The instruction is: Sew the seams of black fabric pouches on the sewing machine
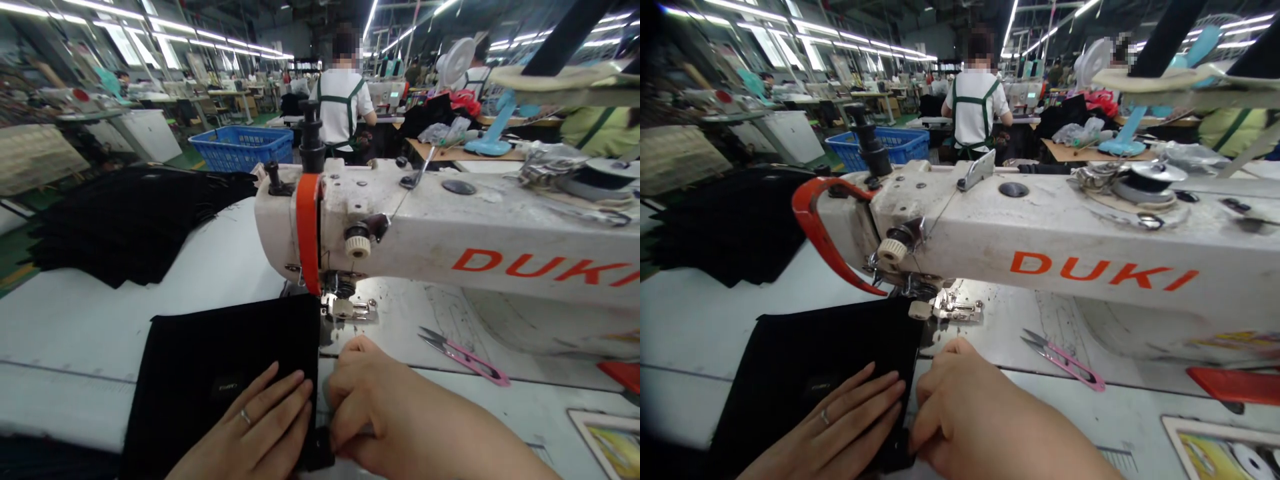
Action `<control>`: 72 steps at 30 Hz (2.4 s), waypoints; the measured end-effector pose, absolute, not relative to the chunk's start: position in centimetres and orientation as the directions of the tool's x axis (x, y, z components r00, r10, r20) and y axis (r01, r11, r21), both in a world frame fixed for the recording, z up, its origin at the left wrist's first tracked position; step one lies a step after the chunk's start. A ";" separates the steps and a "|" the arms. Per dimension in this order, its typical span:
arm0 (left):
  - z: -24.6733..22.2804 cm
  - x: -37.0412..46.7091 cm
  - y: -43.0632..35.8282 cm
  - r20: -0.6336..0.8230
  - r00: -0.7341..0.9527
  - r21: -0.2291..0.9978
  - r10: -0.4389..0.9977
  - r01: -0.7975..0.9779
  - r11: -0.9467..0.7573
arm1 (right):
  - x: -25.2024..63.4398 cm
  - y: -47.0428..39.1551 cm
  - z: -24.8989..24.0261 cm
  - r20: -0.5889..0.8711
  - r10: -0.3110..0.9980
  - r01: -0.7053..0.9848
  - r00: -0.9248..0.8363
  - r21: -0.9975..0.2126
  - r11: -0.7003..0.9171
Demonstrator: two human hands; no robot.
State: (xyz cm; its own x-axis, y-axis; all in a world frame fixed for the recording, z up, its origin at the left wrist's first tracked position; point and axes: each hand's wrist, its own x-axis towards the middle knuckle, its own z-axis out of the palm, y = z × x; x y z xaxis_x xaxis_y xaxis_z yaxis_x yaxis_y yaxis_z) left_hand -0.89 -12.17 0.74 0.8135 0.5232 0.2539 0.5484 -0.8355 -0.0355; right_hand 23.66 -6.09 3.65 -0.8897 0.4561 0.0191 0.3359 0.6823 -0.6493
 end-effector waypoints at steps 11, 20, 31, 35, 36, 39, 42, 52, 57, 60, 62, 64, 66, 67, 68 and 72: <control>2.3 -0.4 -10.7 0.193 0.848 -0.039 0.494 0.510 -0.859 | 23.4 -5.8 1.3 0.289 0.613 0.350 -0.735 -0.612 0.709; 1.5 -0.9 -6.8 0.123 0.892 0.002 0.436 0.439 -0.898 | 22.9 -5.3 0.3 0.358 0.630 0.342 -0.689 -0.606 0.718; 2.2 -0.8 -1.9 0.122 0.902 0.111 0.415 0.403 -0.909 | 22.3 -4.7 -0.8 0.301 0.743 0.526 -0.598 -0.553 0.647; 2.3 -1.0 -0.2 0.121 0.896 0.138 0.426 0.410 -0.902 | 21.9 -4.6 -1.1 0.255 0.790 0.618 -0.558 -0.508 0.600; 2.2 -1.1 0.1 0.120 0.893 0.147 0.434 0.416 -0.897 | 21.8 -4.6 -1.2 0.238 0.802 0.638 -0.548 -0.502 0.584; 2.0 -1.4 0.7 0.126 0.884 0.173 0.450 0.427 -0.887 | 21.6 -4.5 -1.3 0.199 0.824 0.670 -0.531 -0.496 0.552; 1.3 -1.1 -0.3 0.155 0.865 0.142 0.477 0.458 -0.877 | 21.7 -4.6 -1.2 0.223 0.820 0.652 -0.526 -0.513 0.558; 0.3 -2.6 -0.7 0.275 0.725 0.423 0.632 0.499 -0.757 | 22.7 -4.0 -0.3 0.434 0.822 0.699 -0.368 -0.454 0.552; 0.3 -1.9 -0.3 0.322 0.702 0.426 0.635 0.491 -0.760 | 22.9 -3.8 -0.4 0.332 0.867 0.824 -0.372 -0.311 0.473; -0.2 -0.7 -1.1 0.352 0.688 0.409 0.635 0.497 -0.765 | 22.8 -4.1 -0.4 0.384 0.843 0.758 -0.377 -0.395 0.519; -0.4 -0.2 -1.5 0.372 0.683 0.397 0.629 0.495 -0.773 | 22.5 -4.2 -0.6 0.436 0.790 0.653 -0.431 -0.454 0.606; -0.6 -0.2 -1.9 0.393 0.675 0.385 0.624 0.495 -0.779 | 22.2 -4.2 -0.9 0.455 0.749 0.572 -0.482 -0.485 0.662; -0.7 -0.3 -2.1 0.414 0.659 0.371 0.629 0.508 -0.777 | 22.0 -4.2 -1.4 0.445 0.752 0.551 -0.487 -0.512 0.659; -0.7 -0.3 -2.1 0.425 0.644 0.365 0.636 0.521 -0.771 | 21.9 -4.3 -1.5 0.444 0.757 0.549 -0.479 -0.521 0.653; -0.8 -0.4 -2.2 0.434 0.631 0.356 0.643 0.536 -0.766 | 21.9 -4.3 -1.6 0.445 0.761 0.550 -0.472 -0.527 0.648; -0.8 -0.2 -2.2 0.428 0.656 0.289 0.621 0.552 -0.782 | 21.9 -4.5 -1.7 0.451 0.766 0.553 -0.457 -0.531 0.642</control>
State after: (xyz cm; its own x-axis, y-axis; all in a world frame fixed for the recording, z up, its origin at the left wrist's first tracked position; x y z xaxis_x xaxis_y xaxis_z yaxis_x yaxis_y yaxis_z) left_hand -0.20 -2.20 -0.83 0.6563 0.6211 0.4283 0.5518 -0.7823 0.2890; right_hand 21.94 -4.52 -1.65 -0.4573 0.7664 0.4512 0.5529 0.6424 -0.5307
